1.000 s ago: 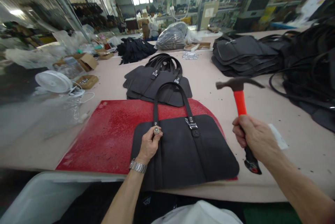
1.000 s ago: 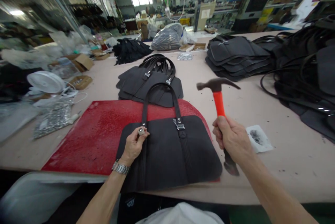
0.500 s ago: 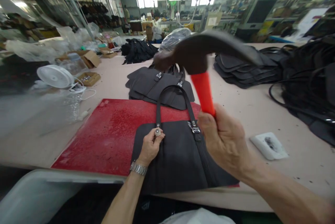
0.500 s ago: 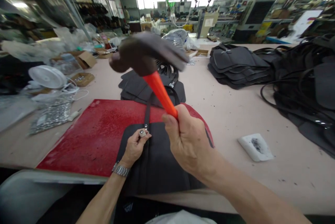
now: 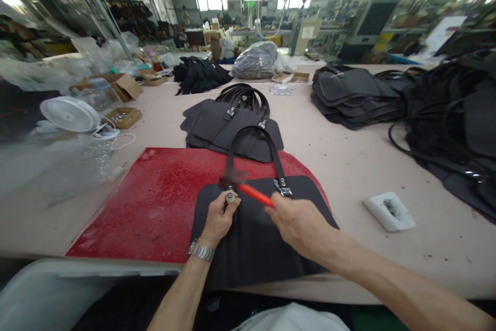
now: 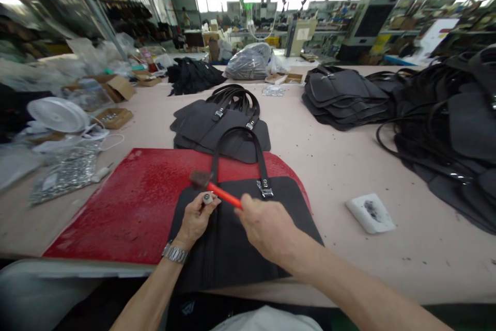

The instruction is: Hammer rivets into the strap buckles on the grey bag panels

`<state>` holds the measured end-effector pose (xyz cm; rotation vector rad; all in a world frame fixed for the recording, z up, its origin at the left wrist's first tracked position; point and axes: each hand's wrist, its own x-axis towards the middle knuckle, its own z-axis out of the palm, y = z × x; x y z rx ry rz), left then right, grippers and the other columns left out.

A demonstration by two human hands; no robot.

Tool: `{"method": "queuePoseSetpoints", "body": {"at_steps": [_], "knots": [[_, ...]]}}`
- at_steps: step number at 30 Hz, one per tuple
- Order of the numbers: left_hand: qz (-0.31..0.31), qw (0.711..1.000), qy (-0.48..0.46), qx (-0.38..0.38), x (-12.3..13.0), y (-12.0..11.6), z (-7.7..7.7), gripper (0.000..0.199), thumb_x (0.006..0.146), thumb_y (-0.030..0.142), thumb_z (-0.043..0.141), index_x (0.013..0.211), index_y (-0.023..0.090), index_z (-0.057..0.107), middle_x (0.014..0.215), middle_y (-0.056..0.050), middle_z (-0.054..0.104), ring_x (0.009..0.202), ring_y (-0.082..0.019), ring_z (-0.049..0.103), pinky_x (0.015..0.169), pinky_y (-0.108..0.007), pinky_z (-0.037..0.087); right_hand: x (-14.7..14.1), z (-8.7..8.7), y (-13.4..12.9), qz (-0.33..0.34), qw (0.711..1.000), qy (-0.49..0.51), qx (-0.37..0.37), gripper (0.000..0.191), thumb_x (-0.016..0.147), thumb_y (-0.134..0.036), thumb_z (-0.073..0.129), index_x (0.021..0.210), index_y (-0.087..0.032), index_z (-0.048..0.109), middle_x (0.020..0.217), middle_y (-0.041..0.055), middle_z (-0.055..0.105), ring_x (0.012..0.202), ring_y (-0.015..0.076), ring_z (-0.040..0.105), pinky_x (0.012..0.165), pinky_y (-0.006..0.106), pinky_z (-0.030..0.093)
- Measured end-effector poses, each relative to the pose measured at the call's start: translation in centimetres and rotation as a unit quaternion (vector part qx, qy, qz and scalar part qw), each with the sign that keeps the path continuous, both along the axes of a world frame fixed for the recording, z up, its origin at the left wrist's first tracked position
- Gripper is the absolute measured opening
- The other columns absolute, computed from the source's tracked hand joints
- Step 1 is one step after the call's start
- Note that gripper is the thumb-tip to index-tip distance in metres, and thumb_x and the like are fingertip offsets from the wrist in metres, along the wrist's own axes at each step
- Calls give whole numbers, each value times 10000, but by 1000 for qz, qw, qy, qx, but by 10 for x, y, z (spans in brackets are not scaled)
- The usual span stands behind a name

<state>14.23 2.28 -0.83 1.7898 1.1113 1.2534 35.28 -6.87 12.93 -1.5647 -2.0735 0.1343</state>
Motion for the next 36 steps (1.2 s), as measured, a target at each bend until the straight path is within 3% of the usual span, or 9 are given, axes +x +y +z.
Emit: {"method": "queuePoseSetpoints", "body": {"at_steps": [3, 6, 10, 16, 20, 23, 28, 32, 36], "knots": [[-5, 1000, 3, -2, 0, 0, 0, 175, 882, 342, 625, 932, 176, 643, 786, -2, 642, 691, -133, 579, 664, -223, 456, 19, -25, 0, -8, 990, -76, -119, 233, 986, -344, 372, 836, -203, 480, 582, -7, 502, 469, 129, 401, 504, 284, 161], [0, 1000, 0, 5, 0, 0, 0, 181, 872, 343, 637, 943, 177, 642, 819, -9, 653, 718, -140, 596, 685, -227, 465, 51, -32, 4, -62, 985, 57, -153, 320, 991, -419, 331, 784, -207, 452, 599, -17, 491, 510, 123, 418, 507, 255, 246], [-2, 1000, -6, -3, -1, 1, -2, 191, 880, 344, 628, 972, 177, 630, 850, -15, 659, 759, -146, 620, 718, -235, 482, 111, -54, 12, -173, 918, 239, -265, 405, 950, -560, 290, 777, -218, 424, 577, -45, 415, 423, 108, 372, 415, 232, 305], [7, 999, -44, -27, 5, -4, -1, 236, 881, 347, 629, 1045, 179, 603, 940, -37, 679, 868, -161, 655, 814, -255, 495, 183, -99, 24, -341, 908, 103, -220, 387, 936, -421, 337, 913, -106, 560, 759, 148, 586, 672, 250, 601, 643, 404, 502], [91, 993, -68, -34, 20, -13, 3, 266, 872, 367, 641, 1061, 183, 603, 939, -35, 678, 857, -150, 640, 810, -248, 484, 137, -99, 33, -304, 948, 23, -95, 492, 902, -345, 469, 1327, -97, 478, 1381, 249, 443, 1295, 383, 403, 1042, 551, 331], [142, 984, -91, -57, 33, -18, 6, 296, 848, 390, 666, 1054, 182, 618, 898, -22, 660, 792, -134, 614, 746, -229, 476, 55, -100, 40, -141, 989, -36, -1, 526, 905, -355, 490, 1389, -149, 462, 1472, 169, 400, 1355, 328, 343, 1114, 517, 269], [158, 979, -110, -68, 38, -14, 8, 271, 813, 380, 686, 970, 164, 642, 852, -16, 635, 751, -125, 583, 707, -218, 468, -54, -117, 51, 30, 998, -17, -43, 691, 865, -415, 539, 1477, -149, 359, 1536, 145, 331, 1422, 338, 243, 1160, 580, 144], [121, 986, -88, -71, 32, -6, 20, 230, 807, 385, 676, 868, 168, 631, 730, 3, 607, 628, -113, 538, 622, -225, 448, -67, -133, 53, 45, 998, -22, -44, 675, 938, -449, 427, 1517, -134, 283, 1563, 143, 283, 1452, 357, 165, 1170, 602, 95], [-24, 996, 58, -69, 36, -17, 48, 183, 798, 356, 677, 774, 176, 655, 631, -26, 588, 571, -148, 536, 564, -277, 437, -61, -143, 55, 69, 996, -52, -34, 648, 961, -439, 390, 1527, -150, 264, 1576, 139, 251, 1460, 357, 153, 1171, 604, 118]]}}
